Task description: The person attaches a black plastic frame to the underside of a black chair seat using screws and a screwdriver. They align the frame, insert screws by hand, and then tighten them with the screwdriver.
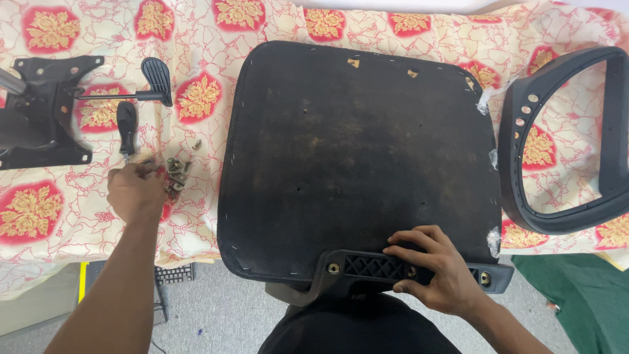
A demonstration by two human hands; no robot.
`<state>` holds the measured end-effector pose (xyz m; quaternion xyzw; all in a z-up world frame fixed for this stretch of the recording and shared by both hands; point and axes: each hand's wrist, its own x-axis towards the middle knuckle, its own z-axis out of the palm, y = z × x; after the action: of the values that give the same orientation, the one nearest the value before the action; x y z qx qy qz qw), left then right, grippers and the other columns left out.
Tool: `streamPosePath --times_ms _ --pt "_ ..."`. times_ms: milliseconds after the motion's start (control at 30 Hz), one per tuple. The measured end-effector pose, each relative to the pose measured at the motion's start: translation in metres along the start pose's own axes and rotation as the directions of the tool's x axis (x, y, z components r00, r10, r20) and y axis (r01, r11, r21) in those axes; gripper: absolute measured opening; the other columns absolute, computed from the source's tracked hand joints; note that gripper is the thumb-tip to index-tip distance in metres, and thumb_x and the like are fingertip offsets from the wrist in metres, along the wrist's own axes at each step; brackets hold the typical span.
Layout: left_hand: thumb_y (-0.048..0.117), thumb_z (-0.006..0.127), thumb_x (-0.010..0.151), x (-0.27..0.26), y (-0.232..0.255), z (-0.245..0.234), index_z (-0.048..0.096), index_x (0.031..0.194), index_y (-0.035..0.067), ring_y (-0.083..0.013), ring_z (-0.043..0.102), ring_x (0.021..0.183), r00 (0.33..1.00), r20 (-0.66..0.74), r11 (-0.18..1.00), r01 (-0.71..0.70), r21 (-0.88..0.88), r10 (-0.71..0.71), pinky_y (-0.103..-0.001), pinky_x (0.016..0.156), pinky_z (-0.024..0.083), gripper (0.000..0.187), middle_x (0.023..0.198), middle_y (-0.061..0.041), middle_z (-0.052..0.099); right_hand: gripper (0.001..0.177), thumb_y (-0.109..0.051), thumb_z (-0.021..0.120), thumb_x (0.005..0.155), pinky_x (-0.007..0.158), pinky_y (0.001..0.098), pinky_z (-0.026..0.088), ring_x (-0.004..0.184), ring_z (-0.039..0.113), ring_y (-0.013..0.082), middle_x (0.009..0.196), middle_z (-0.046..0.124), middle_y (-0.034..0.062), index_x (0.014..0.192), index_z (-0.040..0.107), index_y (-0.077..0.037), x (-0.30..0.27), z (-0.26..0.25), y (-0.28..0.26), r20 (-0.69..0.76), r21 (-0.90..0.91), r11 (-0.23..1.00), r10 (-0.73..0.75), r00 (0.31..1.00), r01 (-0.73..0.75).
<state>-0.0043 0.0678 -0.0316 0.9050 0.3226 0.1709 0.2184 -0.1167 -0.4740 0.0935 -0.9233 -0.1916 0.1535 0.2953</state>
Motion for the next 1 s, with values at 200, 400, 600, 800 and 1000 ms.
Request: streamPosePath --times_ms 200,400,600,800,1000 --pt "0.017 0.08 0.092 -0.029 0.043 -0.025 0.078 0.105 0.006 -0.0247 0.074 0.086 0.997 -0.055 0.958 -0.061 -0.279 0.047 -0.039 0.08 0.057 0.017 0.095 -0.011 0.076 0.068 -0.038 0.093 0.054 0.104 0.0448 0.047 0.123 0.05 0.0259 0.13 0.065 -0.0009 0.118 0.08 -0.018 0.0 -0.002 0.001 -0.013 0.021 1.0 -0.022 1.0 0.022" --pt "0.021 0.077 0.09 -0.141 0.162 -0.058 0.077 0.098 0.006 -0.0155 0.071 0.078 0.974 0.158 0.772 -0.027 -0.635 0.163 -0.031 0.073 0.056 0.017 0.085 -0.006 0.076 0.066 -0.04 0.092 0.054 0.103 0.0467 0.046 0.123 0.051 0.0269 0.127 0.066 -0.001 0.114 0.079 -0.017 0.0 -0.002 -0.002 -0.039 -0.051 0.998 -0.048 0.998 0.046" --pt "0.01 0.074 0.09 -0.232 0.246 -0.078 0.077 0.092 0.003 -0.0136 0.067 0.068 0.772 0.244 0.587 -0.197 -0.785 0.587 -0.026 0.059 0.055 0.008 0.084 -0.006 0.071 0.076 -0.037 0.093 0.053 0.099 0.0444 0.05 0.119 0.057 0.027 0.124 0.065 0.0046 0.12 0.069 -0.011 0.001 -0.006 -0.007 -0.13 -0.006 0.998 -0.057 0.99 0.057" --pt "0.011 0.076 0.089 -0.28 0.255 -0.068 0.079 0.094 0.002 -0.015 0.067 0.063 0.657 0.401 0.608 -0.11 -0.786 0.638 -0.027 0.057 0.056 0.011 0.083 -0.007 0.072 0.085 -0.032 0.092 0.052 0.095 0.0412 0.053 0.111 0.062 0.0257 0.115 0.069 0.0058 0.127 0.061 -0.007 0.0 -0.008 -0.01 -0.191 0.066 0.997 -0.026 0.981 0.039" --pt "0.015 0.076 0.092 -0.297 0.257 -0.048 0.079 0.094 0.003 -0.0153 0.068 0.065 0.681 0.251 0.533 -0.24 -0.811 0.688 -0.027 0.06 0.056 0.013 0.082 -0.007 0.073 0.048 -0.024 0.088 0.067 0.088 0.0377 0.056 0.104 0.066 0.0236 0.108 0.071 0.0068 0.109 0.072 -0.006 0.0 0.0 -0.001 -0.311 0.032 0.997 -0.057 0.949 0.071"
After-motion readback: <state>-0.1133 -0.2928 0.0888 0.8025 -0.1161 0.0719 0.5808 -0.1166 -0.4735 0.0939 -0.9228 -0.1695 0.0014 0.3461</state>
